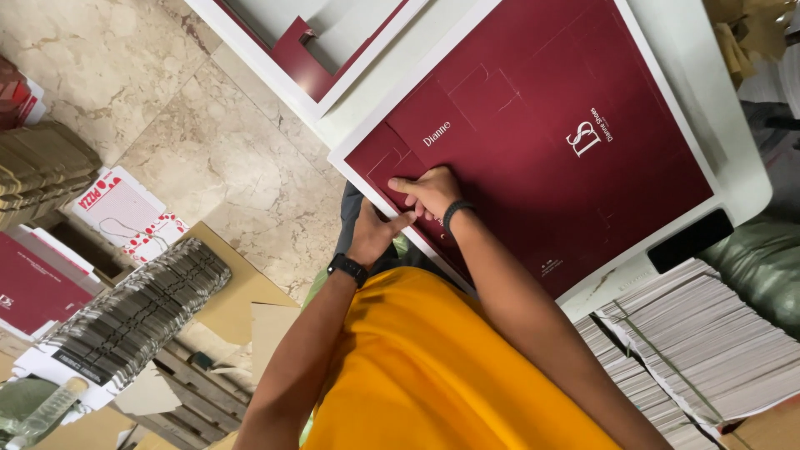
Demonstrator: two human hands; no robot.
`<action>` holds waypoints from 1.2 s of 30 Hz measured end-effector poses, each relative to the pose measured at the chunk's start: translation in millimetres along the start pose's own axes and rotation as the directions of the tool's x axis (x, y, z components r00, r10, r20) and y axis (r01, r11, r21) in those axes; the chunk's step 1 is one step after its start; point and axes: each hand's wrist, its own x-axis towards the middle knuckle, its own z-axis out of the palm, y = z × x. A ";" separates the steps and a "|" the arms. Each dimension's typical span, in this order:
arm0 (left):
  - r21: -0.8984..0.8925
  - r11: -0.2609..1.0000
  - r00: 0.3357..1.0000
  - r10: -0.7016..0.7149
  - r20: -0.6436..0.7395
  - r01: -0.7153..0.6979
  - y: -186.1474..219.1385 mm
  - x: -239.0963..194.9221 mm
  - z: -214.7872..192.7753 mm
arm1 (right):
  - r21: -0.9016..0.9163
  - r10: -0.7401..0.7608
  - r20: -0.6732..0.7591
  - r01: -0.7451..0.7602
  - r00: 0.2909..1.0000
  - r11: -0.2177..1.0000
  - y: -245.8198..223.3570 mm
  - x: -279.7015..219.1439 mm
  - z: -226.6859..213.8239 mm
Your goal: Stripping waste material from die-cut cardboard box templates and stacking them, likely for packaging coffee beans.
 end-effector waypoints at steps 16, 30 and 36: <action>-0.191 0.928 0.897 -0.231 0.377 0.319 -59.8 29.8 -54.3 | -0.684 -0.568 -0.288 0.250 0.771 0.686 103.5 -36.0 62.8; -0.071 0.989 0.969 -0.110 0.221 0.128 -113.6 41.0 -30.5 | -0.551 -0.526 -0.303 0.304 0.795 0.777 54.5 -109.1 10.0; 0.000 1.000 1.000 -0.003 0.000 0.003 -110.8 33.9 -16.9 | -0.501 -0.631 -0.392 0.419 0.670 0.757 43.5 -159.0 -31.3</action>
